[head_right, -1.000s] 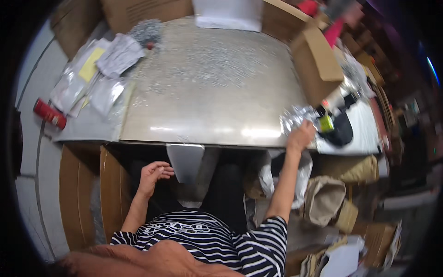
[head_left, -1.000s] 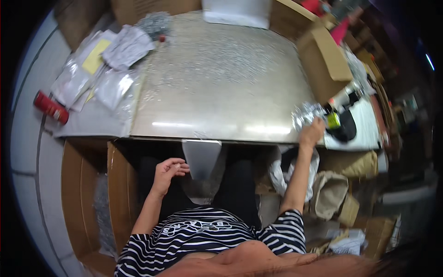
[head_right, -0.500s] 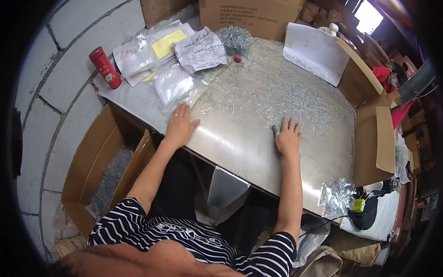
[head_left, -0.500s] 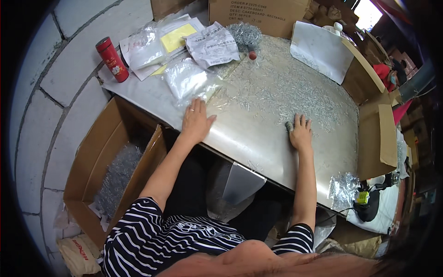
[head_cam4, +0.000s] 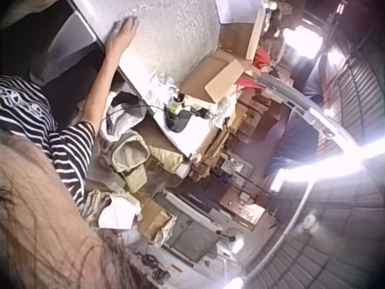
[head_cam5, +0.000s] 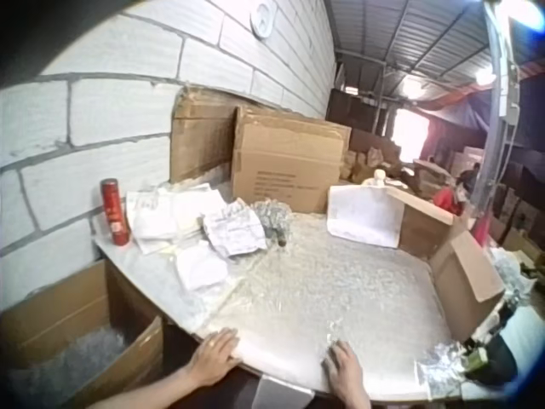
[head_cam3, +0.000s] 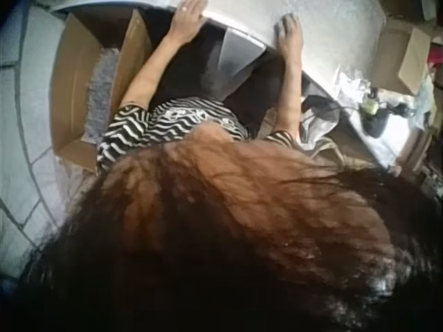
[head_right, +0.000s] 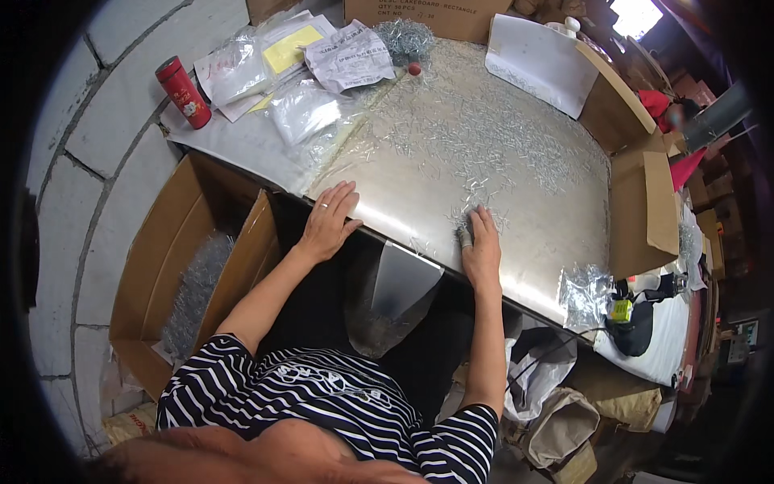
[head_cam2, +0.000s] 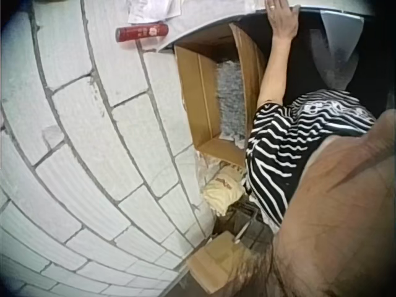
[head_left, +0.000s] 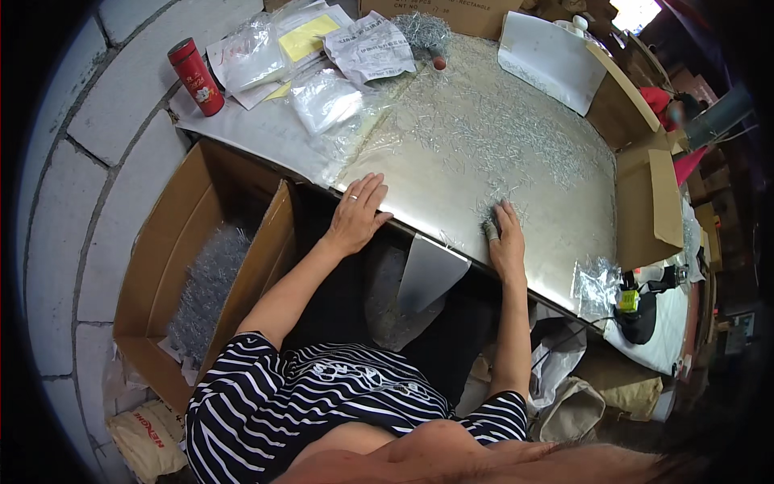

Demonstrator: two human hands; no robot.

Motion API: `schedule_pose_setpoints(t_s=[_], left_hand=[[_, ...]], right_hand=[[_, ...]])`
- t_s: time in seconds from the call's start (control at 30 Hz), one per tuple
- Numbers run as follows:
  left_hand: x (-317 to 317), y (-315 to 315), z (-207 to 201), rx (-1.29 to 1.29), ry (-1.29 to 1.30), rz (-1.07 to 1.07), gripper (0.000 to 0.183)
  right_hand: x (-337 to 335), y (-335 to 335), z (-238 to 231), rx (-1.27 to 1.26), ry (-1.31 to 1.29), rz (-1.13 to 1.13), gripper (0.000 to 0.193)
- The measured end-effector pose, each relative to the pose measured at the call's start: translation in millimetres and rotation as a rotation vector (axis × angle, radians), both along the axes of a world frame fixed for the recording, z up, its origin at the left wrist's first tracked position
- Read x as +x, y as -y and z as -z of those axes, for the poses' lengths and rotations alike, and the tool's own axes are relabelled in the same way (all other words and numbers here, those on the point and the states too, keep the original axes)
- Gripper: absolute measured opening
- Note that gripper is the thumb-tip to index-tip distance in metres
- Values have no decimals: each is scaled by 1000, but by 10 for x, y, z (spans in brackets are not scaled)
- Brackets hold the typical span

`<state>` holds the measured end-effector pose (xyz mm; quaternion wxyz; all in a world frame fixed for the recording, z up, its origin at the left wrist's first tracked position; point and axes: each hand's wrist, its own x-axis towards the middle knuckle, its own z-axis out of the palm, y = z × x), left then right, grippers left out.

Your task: Packaging small metal parts into plastic bags on a workbench.

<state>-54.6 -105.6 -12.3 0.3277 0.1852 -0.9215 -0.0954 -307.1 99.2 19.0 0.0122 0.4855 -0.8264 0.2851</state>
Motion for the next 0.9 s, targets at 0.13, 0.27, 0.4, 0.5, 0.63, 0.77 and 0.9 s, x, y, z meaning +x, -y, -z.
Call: schedule_pose_setpoints(t_s=[0.13, 0.27, 0.4, 0.5, 0.63, 0.77, 0.9], left_hand=[[62, 94, -75, 113, -72, 74, 43], [148, 22, -159, 106, -113, 208, 24], [177, -65, -265, 104, -310, 45, 34], [82, 59, -275, 158, -333, -181, 47], [18, 75, 38, 26, 120, -1, 43], [-134, -4, -7, 262, 100, -72, 36], [-357, -24, -11, 382, -200, -336, 29]], right_hand=[[401, -199, -185, -205, 17, -10, 31], [918, -269, -368, -282, 118, -45, 25], [1202, -407, -258, -286, 237, -82, 25], [1313, -497, -208, -245, 315, -114, 25], [1381, -490, -211, -250, 326, -164, 28], [1432, -486, -164, -225, 375, -170, 27], [1547, -429, -198, -167, 401, -235, 28]])
